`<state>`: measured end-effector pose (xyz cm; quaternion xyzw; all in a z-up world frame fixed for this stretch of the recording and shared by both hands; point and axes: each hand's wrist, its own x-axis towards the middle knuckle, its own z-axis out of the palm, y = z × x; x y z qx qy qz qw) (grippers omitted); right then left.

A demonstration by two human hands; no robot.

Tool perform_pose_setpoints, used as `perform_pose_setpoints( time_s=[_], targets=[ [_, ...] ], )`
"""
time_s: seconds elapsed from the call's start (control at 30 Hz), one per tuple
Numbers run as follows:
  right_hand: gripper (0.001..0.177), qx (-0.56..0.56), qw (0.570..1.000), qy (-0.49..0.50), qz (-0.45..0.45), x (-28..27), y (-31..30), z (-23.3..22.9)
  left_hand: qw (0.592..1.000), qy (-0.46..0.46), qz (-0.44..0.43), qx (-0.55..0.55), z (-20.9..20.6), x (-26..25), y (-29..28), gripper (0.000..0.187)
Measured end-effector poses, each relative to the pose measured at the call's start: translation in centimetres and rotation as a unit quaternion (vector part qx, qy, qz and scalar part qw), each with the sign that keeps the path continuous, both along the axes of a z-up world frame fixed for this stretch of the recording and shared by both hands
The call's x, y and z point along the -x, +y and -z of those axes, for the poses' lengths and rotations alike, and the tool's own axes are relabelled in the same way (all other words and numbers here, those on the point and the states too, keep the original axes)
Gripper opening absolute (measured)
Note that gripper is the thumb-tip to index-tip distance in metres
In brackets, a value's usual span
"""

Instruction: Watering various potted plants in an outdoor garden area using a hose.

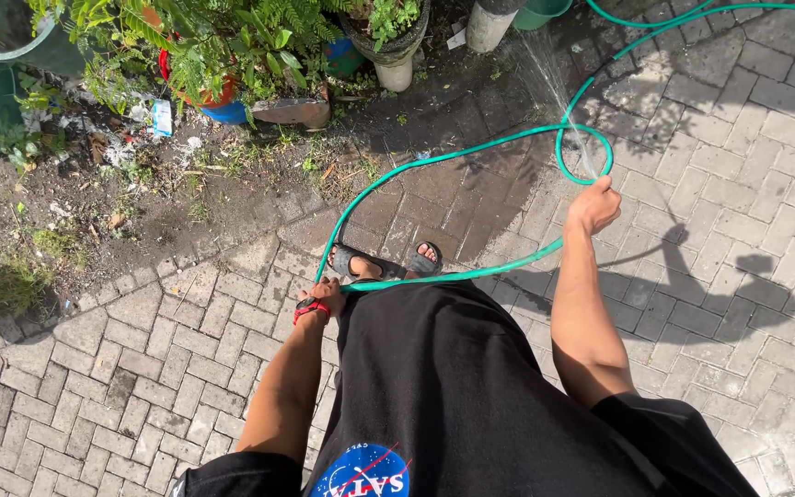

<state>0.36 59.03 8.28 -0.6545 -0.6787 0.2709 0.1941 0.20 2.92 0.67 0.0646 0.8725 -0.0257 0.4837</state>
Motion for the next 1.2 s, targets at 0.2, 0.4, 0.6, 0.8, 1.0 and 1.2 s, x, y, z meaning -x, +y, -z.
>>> perform_pose_setpoints(
  time_s=[0.2, 0.4, 0.6, 0.8, 1.0, 1.2],
  targets=[
    [0.056, -0.008, 1.000, 0.003, 0.006, -0.1, 0.1, -0.2, 1.000, -0.009, 0.004, 0.003, -0.3, 0.4, 0.2, 0.049],
    [0.056, -0.022, 1.000, 0.016, -0.008, 0.0, 0.0, -0.2, 1.000, 0.000, 0.008, 0.001, -0.4, 0.6, 0.4, 0.050],
    [0.056, -0.011, 1.000, 0.023, -0.014, 0.4, -0.2, -0.6, 1.000, -0.003, 0.002, 0.005, -0.6, 0.6, 0.4, 0.048],
    [0.054, -0.007, 1.000, 0.014, -0.001, 0.8, -0.1, -0.7, 1.000, -0.002, -0.001, 0.000, 0.6, 0.1, 0.1, 0.048],
    [0.055, -0.005, 1.000, 0.013, -0.007, 0.7, -0.2, -0.7, 1.000, 0.003, -0.012, 0.001, 1.0, -0.4, 0.1, 0.047],
    [0.056, 0.000, 1.000, 0.021, -0.010, 0.9, -0.1, -1.0, 1.000, 0.007, -0.014, 0.002, 1.4, -0.6, 0.1, 0.046]
  ],
)
